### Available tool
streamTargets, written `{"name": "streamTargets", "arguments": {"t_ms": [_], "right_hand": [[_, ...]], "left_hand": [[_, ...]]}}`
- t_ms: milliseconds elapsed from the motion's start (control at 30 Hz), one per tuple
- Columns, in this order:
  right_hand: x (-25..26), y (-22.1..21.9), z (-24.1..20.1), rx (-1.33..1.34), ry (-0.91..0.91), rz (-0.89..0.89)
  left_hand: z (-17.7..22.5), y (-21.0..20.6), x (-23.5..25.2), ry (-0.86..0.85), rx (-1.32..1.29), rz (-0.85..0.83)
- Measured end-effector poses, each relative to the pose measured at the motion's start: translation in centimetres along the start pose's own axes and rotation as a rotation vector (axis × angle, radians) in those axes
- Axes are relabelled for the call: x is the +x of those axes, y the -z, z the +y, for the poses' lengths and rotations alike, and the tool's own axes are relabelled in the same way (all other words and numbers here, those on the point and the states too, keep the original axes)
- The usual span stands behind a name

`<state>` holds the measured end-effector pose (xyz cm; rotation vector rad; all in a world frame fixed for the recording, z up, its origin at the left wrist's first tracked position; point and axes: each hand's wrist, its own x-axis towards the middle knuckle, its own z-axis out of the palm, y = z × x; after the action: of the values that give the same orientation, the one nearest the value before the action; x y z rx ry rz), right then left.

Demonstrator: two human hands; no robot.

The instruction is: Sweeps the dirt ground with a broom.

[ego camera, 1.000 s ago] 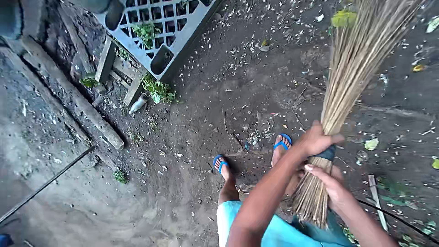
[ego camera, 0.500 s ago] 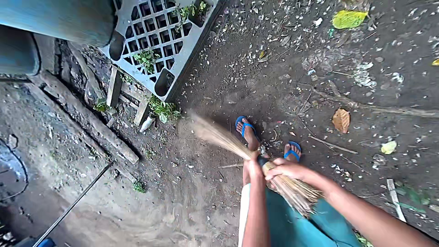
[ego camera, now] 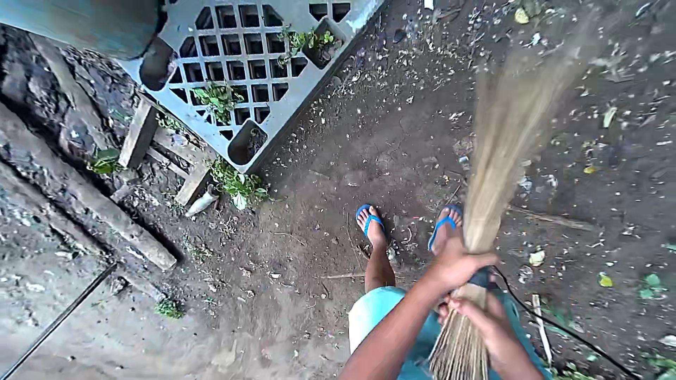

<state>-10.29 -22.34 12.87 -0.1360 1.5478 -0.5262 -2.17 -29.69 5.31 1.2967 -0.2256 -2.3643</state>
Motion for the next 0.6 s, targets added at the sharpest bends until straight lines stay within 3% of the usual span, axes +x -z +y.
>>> {"name": "streamTargets", "arguments": {"t_ms": [100, 200, 300, 400, 533, 600], "right_hand": [[2.1, -2.3, 1.0, -0.034, -0.312, -0.37], [8.0, -5.7, 0.6, -0.173, -0.585, -0.696], [14.3, -6.7, -0.6, -0.374, -0.684, -0.858], [19.6, -3.9, -8.3, -0.53, -0.577, -0.748], [23.1, 8.4, -18.2, -0.303, -0.283, -0.382], [24.1, 12.0, -21.8, -0.194, -0.101, -0.15]], "left_hand": [[-2.0, 5.4, -4.5, -0.053, -0.15, 0.51], [-2.6, 10.0, -5.5, -0.066, -0.261, 0.99], [-3.3, 11.3, -2.5, -0.013, -0.386, 1.209], [0.3, 8.8, 6.4, -0.052, -0.385, 1.039], [8.0, -1.9, 21.7, 0.02, -0.079, 0.671], [12.3, -7.0, 27.9, 0.062, 0.149, 0.427]]}}
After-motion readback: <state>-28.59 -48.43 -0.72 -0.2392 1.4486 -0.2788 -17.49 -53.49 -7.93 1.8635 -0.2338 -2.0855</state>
